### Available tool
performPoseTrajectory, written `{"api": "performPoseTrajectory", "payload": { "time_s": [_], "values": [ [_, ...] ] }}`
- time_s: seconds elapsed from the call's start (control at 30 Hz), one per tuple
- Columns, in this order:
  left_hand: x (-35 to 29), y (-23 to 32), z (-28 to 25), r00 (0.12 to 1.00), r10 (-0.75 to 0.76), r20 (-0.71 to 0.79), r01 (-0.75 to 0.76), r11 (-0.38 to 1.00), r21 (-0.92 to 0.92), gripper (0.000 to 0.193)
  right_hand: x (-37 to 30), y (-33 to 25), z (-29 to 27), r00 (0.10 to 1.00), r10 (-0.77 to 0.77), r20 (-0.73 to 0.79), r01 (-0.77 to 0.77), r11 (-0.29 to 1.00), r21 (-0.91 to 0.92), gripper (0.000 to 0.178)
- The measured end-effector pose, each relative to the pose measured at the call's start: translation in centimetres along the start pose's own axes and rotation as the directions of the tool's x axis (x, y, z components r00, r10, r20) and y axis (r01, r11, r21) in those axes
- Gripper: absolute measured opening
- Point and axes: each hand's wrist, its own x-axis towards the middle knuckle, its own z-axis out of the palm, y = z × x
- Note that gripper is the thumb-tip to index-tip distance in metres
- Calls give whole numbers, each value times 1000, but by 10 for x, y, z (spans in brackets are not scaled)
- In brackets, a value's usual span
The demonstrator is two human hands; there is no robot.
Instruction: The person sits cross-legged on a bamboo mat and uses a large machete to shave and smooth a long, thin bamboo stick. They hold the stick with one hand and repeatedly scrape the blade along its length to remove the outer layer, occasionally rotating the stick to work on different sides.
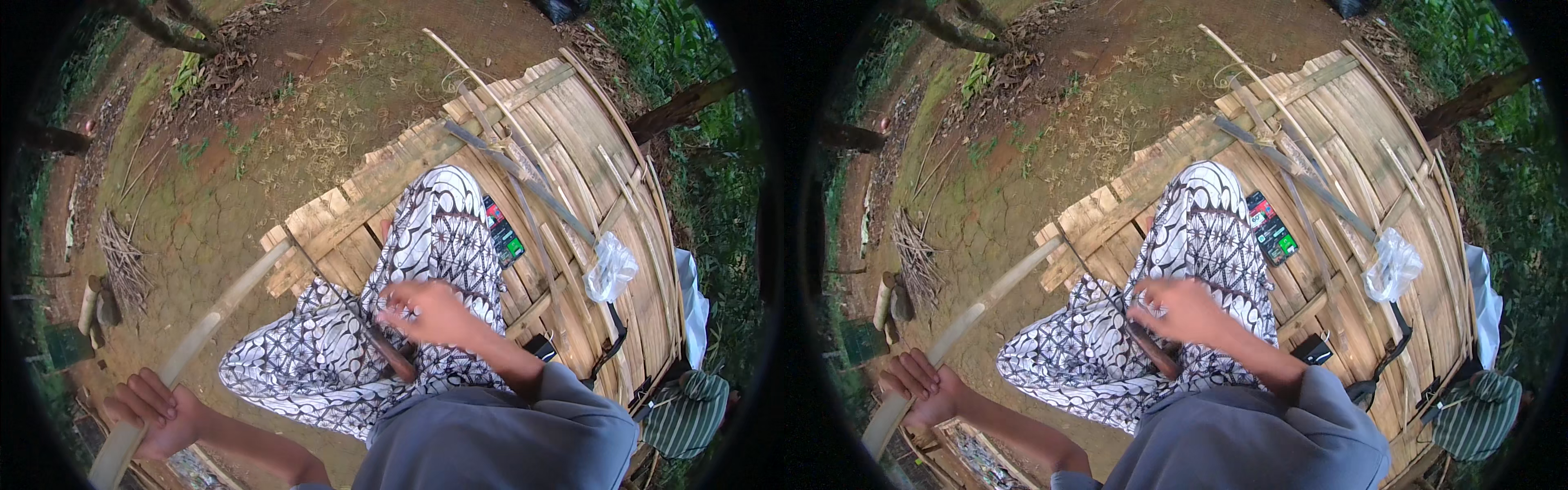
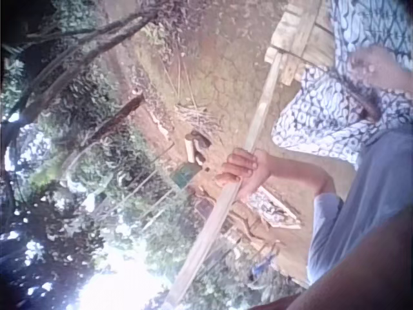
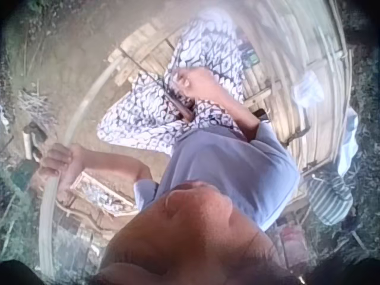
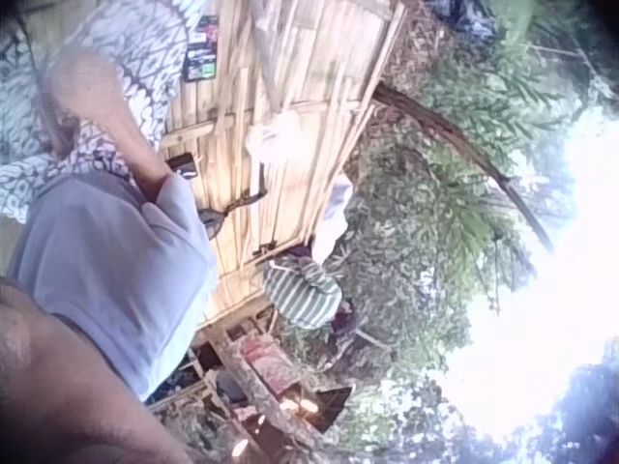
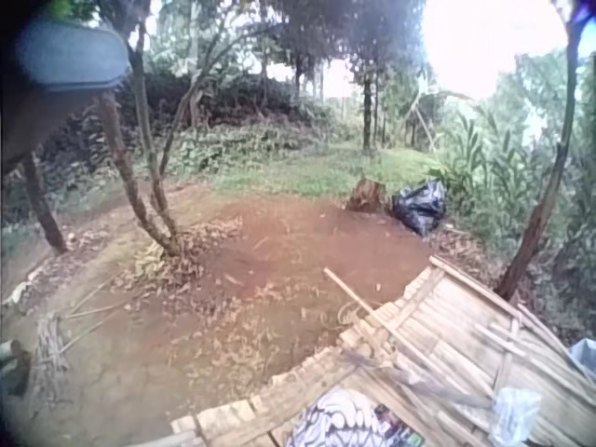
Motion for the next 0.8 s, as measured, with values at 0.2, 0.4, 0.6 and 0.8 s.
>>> {"api": "performPoseTrajectory", "payload": {
  "time_s": [0.2,0.4,0.6,0.8],
  "values": [
    [3,-2,-3,998,49,46,-46,997,-69,44,-13,137,-103,584,-7,-812,-329,912,-245,20],
    [2,-4,-7,998,30,60,-24,995,-93,44,-48,221,-85,762,263,-592,-569,708,-418,42],
    [2,-2,-2,999,7,45,-3,997,-74,48,-42,220,-74,761,249,-599,-583,669,-462,44],
    [-1,-1,-7,999,31,-24,-33,998,-49,44,-40,189,-84,678,84,-730,-522,755,-398,37]
  ]
}}
